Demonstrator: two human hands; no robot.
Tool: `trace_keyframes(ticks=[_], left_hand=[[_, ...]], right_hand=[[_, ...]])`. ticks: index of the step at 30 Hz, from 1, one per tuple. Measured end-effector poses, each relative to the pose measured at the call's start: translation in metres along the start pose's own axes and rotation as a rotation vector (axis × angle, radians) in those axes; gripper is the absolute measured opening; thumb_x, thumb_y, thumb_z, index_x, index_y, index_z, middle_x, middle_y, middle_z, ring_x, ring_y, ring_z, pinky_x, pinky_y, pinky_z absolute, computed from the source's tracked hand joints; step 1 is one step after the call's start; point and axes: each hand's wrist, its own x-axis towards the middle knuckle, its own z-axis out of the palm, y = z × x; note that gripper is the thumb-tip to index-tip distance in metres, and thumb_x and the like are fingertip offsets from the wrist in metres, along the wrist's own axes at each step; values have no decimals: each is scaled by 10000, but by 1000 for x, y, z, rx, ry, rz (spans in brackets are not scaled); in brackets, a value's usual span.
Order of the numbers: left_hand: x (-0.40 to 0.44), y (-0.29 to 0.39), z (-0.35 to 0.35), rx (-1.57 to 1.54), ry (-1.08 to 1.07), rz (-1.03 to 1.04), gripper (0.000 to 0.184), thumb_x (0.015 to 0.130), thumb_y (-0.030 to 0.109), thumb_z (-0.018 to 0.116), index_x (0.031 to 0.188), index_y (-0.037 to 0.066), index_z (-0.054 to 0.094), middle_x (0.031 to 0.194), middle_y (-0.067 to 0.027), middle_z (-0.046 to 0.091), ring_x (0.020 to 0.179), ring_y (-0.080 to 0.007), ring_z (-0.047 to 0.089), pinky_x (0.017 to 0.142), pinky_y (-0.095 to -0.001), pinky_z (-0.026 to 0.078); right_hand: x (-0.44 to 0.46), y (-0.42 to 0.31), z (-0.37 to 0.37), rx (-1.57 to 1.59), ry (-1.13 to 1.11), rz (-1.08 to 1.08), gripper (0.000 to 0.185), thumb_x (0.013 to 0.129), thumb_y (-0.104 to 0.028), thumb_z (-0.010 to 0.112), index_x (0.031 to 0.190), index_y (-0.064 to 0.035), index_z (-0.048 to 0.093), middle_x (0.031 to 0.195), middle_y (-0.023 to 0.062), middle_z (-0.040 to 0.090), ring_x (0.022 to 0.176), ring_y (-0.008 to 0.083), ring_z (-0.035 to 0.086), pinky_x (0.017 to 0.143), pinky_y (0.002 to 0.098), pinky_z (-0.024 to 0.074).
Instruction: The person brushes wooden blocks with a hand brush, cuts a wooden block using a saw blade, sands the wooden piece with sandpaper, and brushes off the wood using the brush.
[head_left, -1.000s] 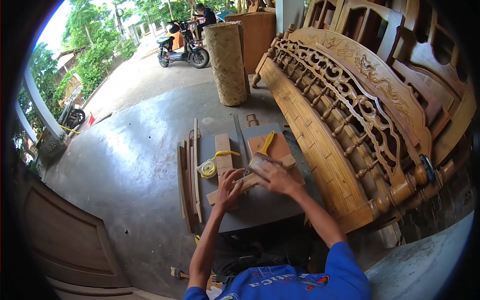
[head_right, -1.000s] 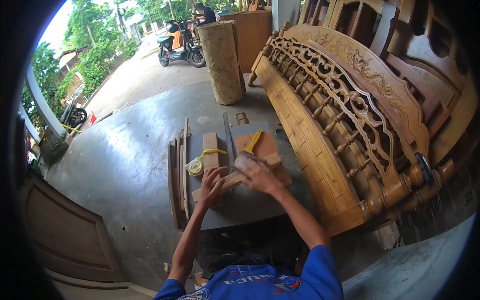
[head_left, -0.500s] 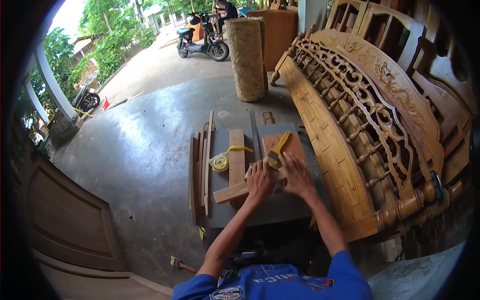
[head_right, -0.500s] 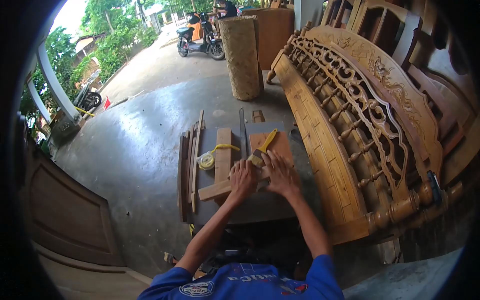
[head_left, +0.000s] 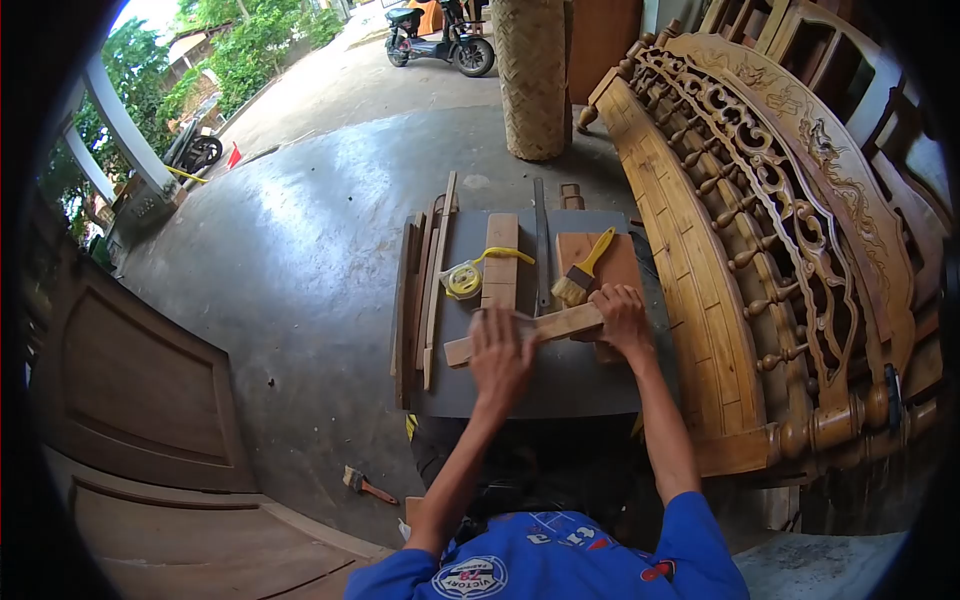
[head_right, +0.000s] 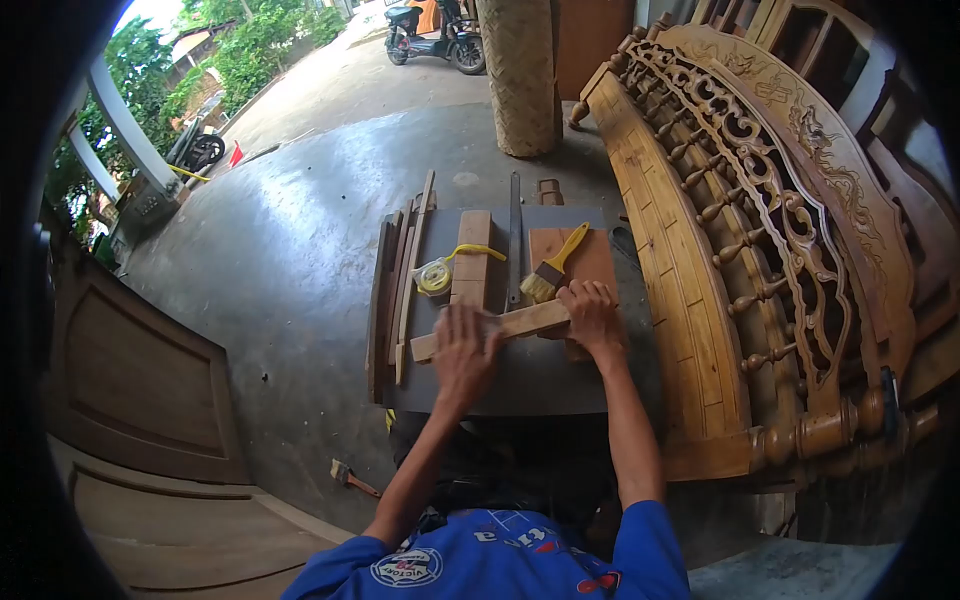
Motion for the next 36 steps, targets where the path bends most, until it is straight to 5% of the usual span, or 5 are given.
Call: trace_keyframes(ticks=[5,12,26,31,36], left_hand=[[19,55,24,-111,34,335,638,871,439,445,1357,49,308,1421,-134,277,1304,-336,249,1064,-416,204],[1,-33,-6,144,69,-177,610,879,412,408,1362,52,313,1418,-165,277,1305,-348,252,1080,-421,169],[6,-32,6,137,194,-286,610,877,386,402,1335,-9,318,1394,-229,278,1318,-314,243,1085,-406,161],[7,57,32,-66,78,228,637,872,391,429,1306,-65,331,1349,-266,326,1278,-346,304,1073,-409,202],[0,-12,10,-109,66,114,659,881,417,415,1354,-17,267,1381,-232,299,1301,-326,277,1074,-414,195]], right_hand=[[-5,15,18,-160,3,-25,390,621,-338,743,814,-99,503,810,60,519,845,234,556,806,370,425],[0,-12,-9,-28,-91,66,374,641,-326,735,831,-94,513,822,68,518,866,248,546,799,376,406],[-23,-19,4,-86,5,126,378,638,-360,726,809,-77,543,832,84,516,827,263,541,761,379,403],[-28,-2,25,-144,106,59,262,669,-255,682,823,-77,567,839,85,525,827,261,541,755,378,401],[-26,-7,15,-70,49,77,361,620,-351,729,807,-88,568,809,68,517,810,251,541,739,372,405]])
